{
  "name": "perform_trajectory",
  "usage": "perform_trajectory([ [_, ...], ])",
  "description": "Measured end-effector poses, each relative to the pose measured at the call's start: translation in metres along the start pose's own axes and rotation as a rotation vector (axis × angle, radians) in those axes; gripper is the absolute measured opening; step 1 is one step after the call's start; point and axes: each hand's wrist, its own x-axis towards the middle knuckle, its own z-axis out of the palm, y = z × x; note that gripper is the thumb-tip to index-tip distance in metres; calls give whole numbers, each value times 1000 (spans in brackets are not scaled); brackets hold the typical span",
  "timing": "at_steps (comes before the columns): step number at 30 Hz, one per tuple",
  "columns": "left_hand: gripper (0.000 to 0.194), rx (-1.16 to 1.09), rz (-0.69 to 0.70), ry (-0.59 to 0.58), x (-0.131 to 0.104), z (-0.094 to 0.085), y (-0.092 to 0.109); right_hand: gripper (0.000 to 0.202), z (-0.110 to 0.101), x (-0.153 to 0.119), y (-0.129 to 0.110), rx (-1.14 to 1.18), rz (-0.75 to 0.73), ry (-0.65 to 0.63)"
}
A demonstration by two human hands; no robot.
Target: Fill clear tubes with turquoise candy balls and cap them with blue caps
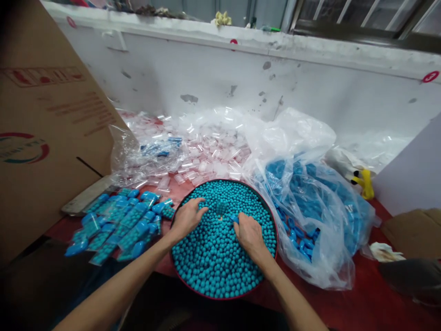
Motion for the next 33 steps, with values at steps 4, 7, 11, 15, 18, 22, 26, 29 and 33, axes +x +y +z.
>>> perform_trajectory([
  [4, 34, -14, 7, -131, 21, 33, 20, 12, 1, 8, 3, -64, -65, 45],
  [7, 32, -23, 12, -122, 27, 45, 25, 12, 9, 9, 5, -50, -181, 19],
  [11, 27, -51, 19, -107, 27, 51, 29, 12, 13, 9, 11, 79, -182, -15],
  [15, 19, -117, 75, -110, 25, 46, 29, 17, 1, 12, 24, 237, -47, -24],
  [18, 16, -175, 115, -130, 24, 38, 25, 29, -9, 18, 27, 311, 80, 79],
  [22, 12, -276, 155, -158, 21, 32, 24, 34, -7, 29, 13, 470, -53, 231],
  [26, 7, -531, 138, -196, 17, 31, 23, 33, 7, 34, 3, 575, -226, 212],
  [29, 9, -705, 2, -311, 14, 30, 20, 30, 13, 28, 11, 597, -270, 196],
  [33, 18, -843, -48, -405, 9, 29, 20, 30, 7, 18, 18, 759, -175, 254],
])
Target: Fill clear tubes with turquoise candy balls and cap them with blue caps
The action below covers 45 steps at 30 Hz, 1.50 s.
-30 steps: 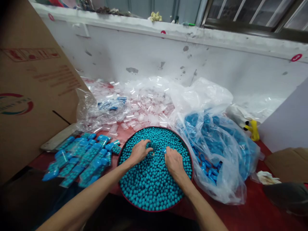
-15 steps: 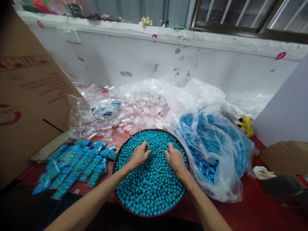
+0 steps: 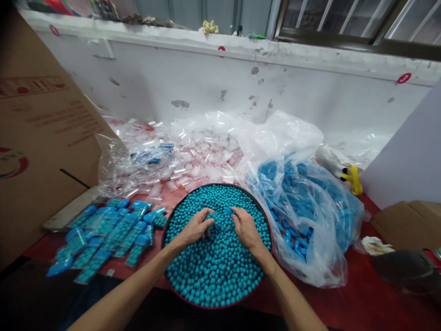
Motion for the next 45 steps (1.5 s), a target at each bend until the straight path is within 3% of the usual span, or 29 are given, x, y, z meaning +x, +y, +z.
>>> perform_trajectory([
  [3, 26, -97, 27, -51, -5, 6, 2, 27, 2, 1, -11, 213, 69, 49],
  [9, 46, -262, 13, -103, -18, 14, 9, 29, 15, -2, -25, 502, 301, 1],
  [13, 55, -280, 8, -69, -25, 14, 14, 26, 4, -8, -29, 397, 207, -24],
  [17, 43, -267, 6, -81, -28, 17, 15, 23, -9, -9, -31, 309, 104, -177],
  [23, 29, -242, -37, 26, -37, 24, 8, 22, -16, -20, -38, 234, -47, -260],
  [27, 31, -289, -23, -117, -41, 16, 10, 32, -15, -27, -37, 633, 187, -283],
  [31, 28, -303, 4, -199, -44, 13, 16, 41, -7, -25, -36, 866, 470, -63],
  [34, 28, -302, 11, -158, -48, 17, 17, 29, -7, -23, -42, 736, 395, 0],
  [38, 34, -295, -2, -62, -51, 21, 18, 19, -14, -25, -53, 485, 133, -103],
  [40, 39, -311, 3, -59, -51, 20, 20, 31, -16, -29, -58, 447, 125, -173],
  [42, 43, -343, 17, -76, -50, 18, 24, 60, -13, -33, -61, 370, 102, -211],
  [45, 45, -390, 34, -91, -50, 17, 32, 88, -3, -39, -65, 198, 28, -173],
])
